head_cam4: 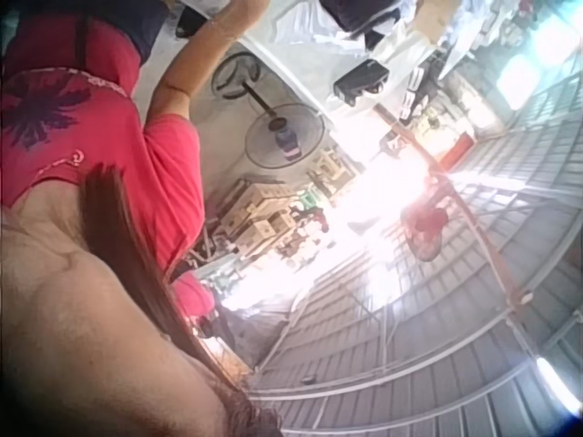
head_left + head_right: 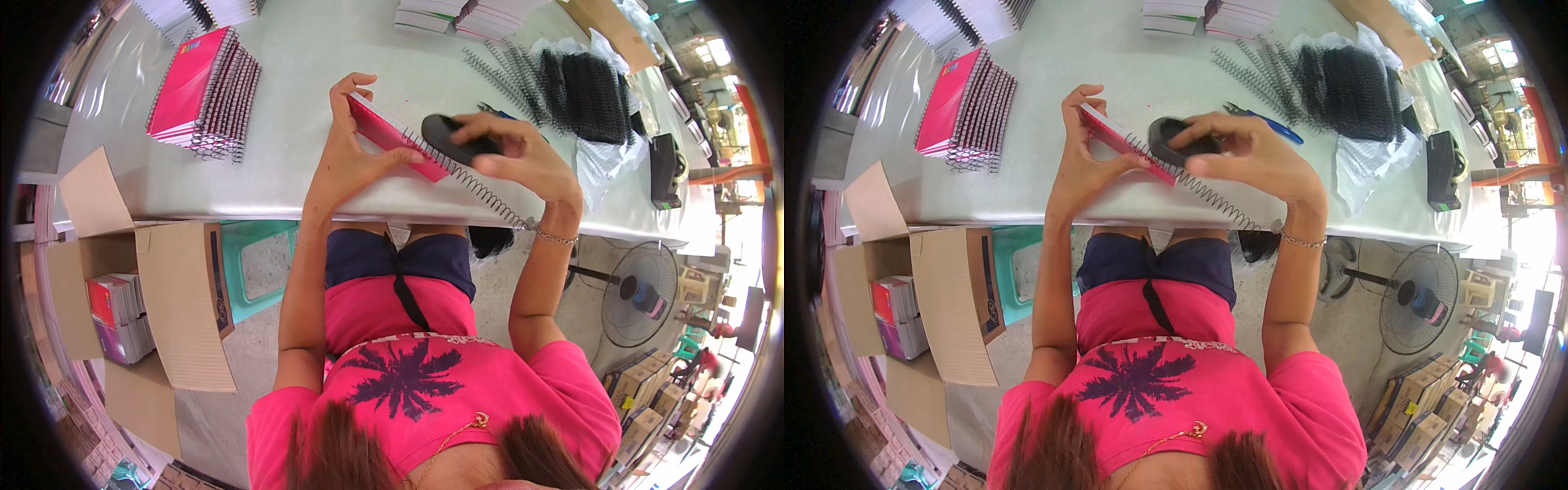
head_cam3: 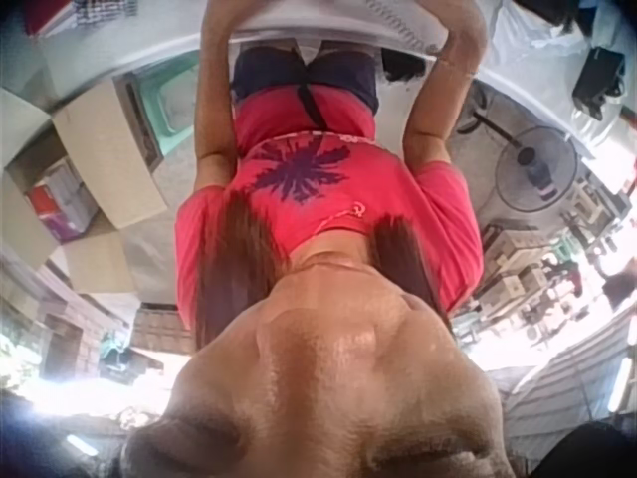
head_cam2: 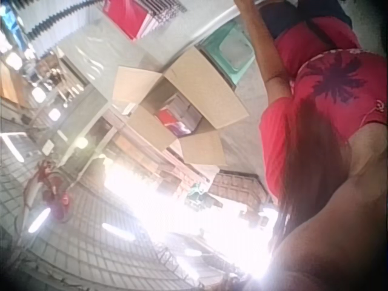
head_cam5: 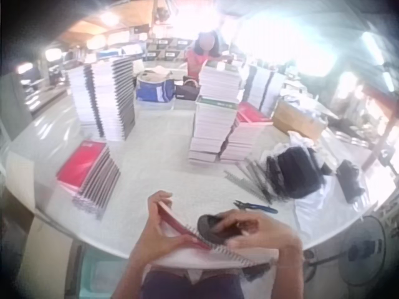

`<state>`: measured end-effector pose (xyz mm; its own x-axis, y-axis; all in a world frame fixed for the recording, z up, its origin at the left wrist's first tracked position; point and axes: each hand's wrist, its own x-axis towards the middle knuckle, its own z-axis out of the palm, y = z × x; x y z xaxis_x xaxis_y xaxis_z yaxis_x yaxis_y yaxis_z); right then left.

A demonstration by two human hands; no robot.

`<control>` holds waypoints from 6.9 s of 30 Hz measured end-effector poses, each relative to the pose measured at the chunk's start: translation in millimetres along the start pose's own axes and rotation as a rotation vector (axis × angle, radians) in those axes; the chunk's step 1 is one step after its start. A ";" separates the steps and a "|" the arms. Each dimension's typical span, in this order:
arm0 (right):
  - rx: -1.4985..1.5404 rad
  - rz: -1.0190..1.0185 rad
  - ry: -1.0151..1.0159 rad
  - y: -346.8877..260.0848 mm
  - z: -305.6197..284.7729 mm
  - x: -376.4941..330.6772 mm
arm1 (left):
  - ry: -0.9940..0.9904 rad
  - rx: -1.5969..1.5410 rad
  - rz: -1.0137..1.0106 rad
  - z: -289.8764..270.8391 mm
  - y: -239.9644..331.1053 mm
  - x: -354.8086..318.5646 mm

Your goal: The person assembles spiral notebooks by threading a plastic coil through the pre-punched holes of a paper stack, using a handheld tool to crimp the ends of the coil, and placing the finished notebook onto a stack.

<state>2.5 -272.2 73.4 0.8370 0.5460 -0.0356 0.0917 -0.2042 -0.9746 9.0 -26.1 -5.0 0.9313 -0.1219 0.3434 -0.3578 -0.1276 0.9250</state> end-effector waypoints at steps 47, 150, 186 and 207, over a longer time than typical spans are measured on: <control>-0.178 0.121 0.108 3.9 7.6 28.3 | -0.052 -0.115 -0.007 -6.2 -3.3 -0.7; -0.912 -0.008 0.813 73.1 11.1 -20.7 | 0.757 0.577 -0.189 -218.9 30.6 6.6; 0.083 -0.480 1.120 -4.4 -138.2 65.8 | 0.123 0.620 0.134 -86.3 100.7 68.3; -0.732 0.163 1.508 92.6 -281.5 -74.1 | -0.360 0.837 0.046 -35.8 102.9 17.8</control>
<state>100.8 -560.4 48.0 0.5555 -0.6390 0.5320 -0.1903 -0.7206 -0.6668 -8.8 -6.1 102.1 0.8873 -0.4263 0.1761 -0.4582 -0.7704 0.4434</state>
